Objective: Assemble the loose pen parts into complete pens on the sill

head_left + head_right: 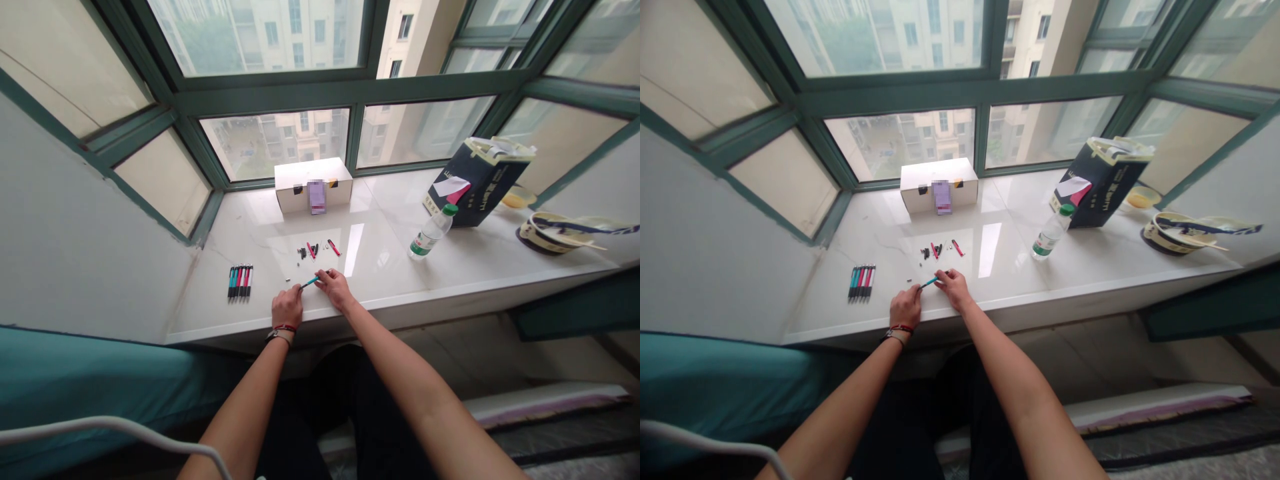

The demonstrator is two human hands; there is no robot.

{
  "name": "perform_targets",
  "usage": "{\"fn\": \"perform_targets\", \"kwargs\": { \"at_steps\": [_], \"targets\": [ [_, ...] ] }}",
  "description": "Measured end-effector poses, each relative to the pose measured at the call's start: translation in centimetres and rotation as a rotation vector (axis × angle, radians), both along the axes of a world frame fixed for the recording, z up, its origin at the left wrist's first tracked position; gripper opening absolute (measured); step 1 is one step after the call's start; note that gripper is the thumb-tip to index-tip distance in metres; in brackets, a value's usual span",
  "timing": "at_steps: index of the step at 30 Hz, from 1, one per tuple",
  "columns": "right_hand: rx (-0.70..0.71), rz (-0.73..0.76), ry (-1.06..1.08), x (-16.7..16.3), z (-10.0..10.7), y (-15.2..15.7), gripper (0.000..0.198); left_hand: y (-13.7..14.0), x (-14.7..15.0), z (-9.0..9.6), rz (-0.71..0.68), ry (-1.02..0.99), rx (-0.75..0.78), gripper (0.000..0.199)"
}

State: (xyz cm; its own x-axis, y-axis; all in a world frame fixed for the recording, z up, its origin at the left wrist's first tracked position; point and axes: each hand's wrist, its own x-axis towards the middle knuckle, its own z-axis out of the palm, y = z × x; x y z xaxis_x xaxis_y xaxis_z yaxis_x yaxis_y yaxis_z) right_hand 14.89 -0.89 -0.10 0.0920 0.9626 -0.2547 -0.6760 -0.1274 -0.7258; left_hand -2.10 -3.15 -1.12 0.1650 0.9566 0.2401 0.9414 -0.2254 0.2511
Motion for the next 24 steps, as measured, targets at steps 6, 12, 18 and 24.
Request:
{"fn": "perform_targets", "kwargs": {
  "at_steps": [6, 12, 18, 24],
  "targets": [
    [0.018, 0.088, 0.027, 0.23, -0.04, -0.06, 0.035, 0.05, -0.07, -0.06, 0.009, -0.002, -0.005, 0.039],
    [0.001, 0.013, 0.011, 0.06, -0.32, 0.08, 0.031, 0.0, -0.06, 0.08, -0.014, 0.009, -0.016, 0.039],
    [0.033, 0.104, 0.028, 0.4, -0.06, -0.05, 0.036, 0.05, -0.02, -0.01, 0.001, -0.015, -0.022, 0.039],
    [-0.013, 0.015, -0.017, 0.0, -0.33, 0.13, 0.031, 0.08, -0.07, -0.03, -0.015, -0.01, -0.017, 0.038]
  ]
}}
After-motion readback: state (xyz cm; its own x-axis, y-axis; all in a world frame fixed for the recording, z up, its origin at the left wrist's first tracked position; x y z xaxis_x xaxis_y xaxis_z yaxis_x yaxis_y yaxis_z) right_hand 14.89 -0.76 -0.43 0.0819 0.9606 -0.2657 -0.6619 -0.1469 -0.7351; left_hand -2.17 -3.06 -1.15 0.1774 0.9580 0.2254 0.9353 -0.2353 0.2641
